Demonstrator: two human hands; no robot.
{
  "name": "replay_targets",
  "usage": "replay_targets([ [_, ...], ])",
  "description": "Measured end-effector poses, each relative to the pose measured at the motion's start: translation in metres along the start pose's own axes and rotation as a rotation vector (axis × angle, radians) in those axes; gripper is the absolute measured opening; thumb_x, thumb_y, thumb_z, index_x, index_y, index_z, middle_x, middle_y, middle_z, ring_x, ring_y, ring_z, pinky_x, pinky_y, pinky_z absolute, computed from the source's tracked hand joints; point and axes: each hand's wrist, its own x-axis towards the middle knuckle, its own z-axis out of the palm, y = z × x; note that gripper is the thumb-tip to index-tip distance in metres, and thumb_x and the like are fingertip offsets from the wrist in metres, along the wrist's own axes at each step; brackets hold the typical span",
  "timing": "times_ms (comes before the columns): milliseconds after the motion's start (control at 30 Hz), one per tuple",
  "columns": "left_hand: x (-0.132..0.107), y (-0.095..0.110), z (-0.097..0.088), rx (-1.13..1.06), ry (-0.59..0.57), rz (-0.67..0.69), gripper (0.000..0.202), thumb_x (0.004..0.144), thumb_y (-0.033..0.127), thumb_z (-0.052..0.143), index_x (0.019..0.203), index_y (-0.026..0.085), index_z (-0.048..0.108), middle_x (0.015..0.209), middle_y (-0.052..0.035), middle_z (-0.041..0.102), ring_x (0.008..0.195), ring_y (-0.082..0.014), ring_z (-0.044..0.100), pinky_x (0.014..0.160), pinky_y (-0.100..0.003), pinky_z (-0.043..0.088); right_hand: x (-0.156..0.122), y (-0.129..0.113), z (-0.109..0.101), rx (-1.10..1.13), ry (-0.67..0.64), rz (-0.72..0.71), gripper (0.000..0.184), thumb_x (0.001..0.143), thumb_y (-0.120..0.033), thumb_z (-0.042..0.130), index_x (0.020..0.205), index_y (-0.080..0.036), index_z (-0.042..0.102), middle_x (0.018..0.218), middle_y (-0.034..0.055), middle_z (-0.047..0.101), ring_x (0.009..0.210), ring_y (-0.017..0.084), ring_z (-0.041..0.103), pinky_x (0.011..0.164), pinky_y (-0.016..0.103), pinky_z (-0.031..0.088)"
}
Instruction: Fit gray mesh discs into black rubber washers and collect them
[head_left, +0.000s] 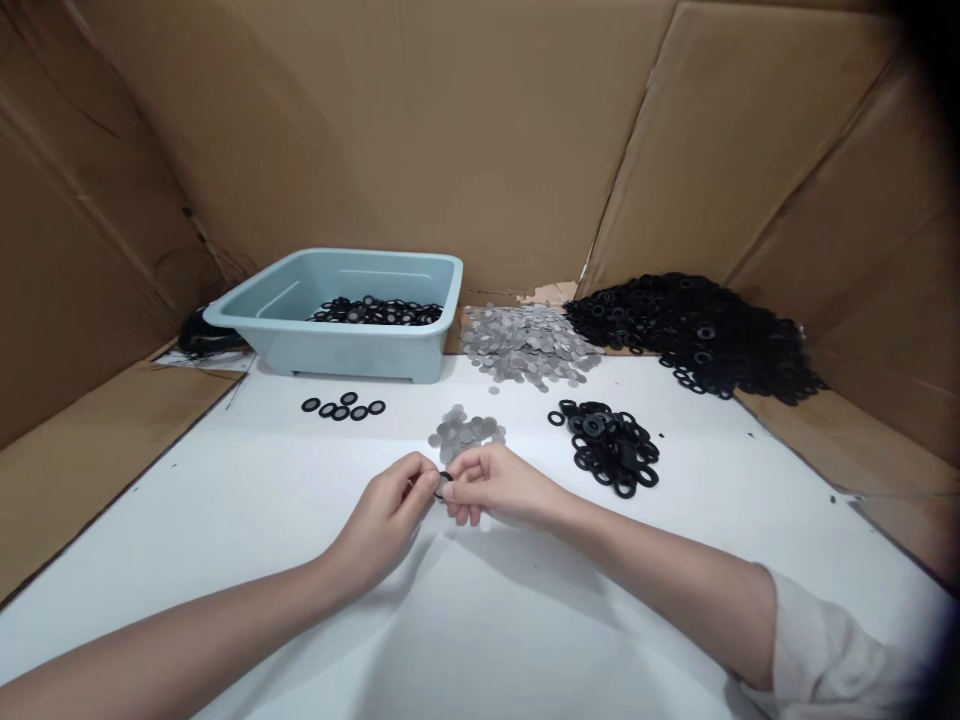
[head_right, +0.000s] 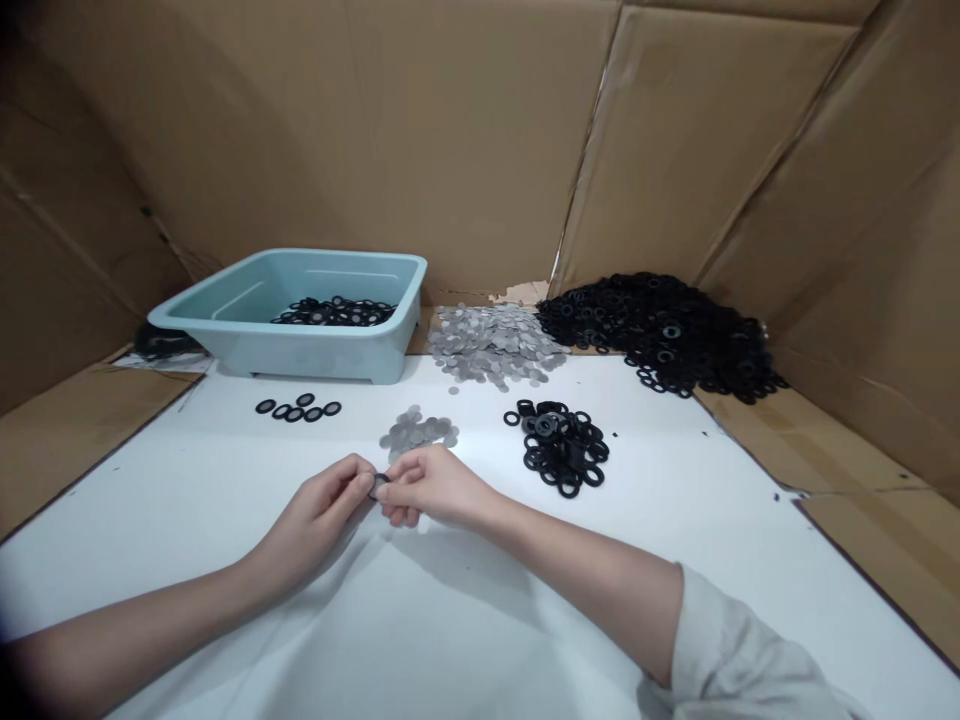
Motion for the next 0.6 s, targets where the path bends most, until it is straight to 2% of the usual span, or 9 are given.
replay_targets([
  [200, 0.002, -0.001, -0.001, -0.001, -0.009, -0.003, 0.027, 0.085, 0.036, 0.039, 0.066, 0.018, 0.046, 0.061, 0.002, 0.045, 0.058, -0.013, 0.039, 0.055, -0.023, 0.031, -0.002, -0.005, 0.004, -0.058, 0.034, -0.022, 0.021, 0.075, -0.034, 0.057, 0.07, -0.015, 0.049, 0.057, 0.0002, 0.057, 0.046, 0.008, 0.051, 0.042, 0.017, 0.039],
  [400, 0.003, -0.007, -0.002, -0.159, -0.121, -0.058, 0.026, 0.081, 0.037, 0.048, 0.065, 0.018, 0.04, 0.056, 0.0045, 0.039, 0.053, -0.0096, 0.035, 0.05, -0.021, 0.025, -0.006, -0.015, 0.005, -0.201, 0.041, 0.002, 0.015, 0.075, -0.025, 0.056, 0.068, -0.016, 0.046, 0.055, -0.0023, 0.05, 0.048, 0.007, 0.048, 0.042, 0.015, 0.035],
  [600, 0.004, -0.01, -0.003, -0.323, -0.099, -0.089, 0.026, 0.079, 0.029, 0.051, 0.063, 0.018, 0.035, 0.052, 0.0069, 0.032, 0.048, -0.0074, 0.029, 0.047, -0.02, 0.021, -0.008, -0.02, 0.005, -0.291, 0.117, -0.075, 0.007, 0.075, -0.019, 0.053, 0.071, -0.016, 0.048, 0.055, -0.0029, 0.049, 0.049, 0.007, 0.046, 0.045, 0.017, 0.034],
])
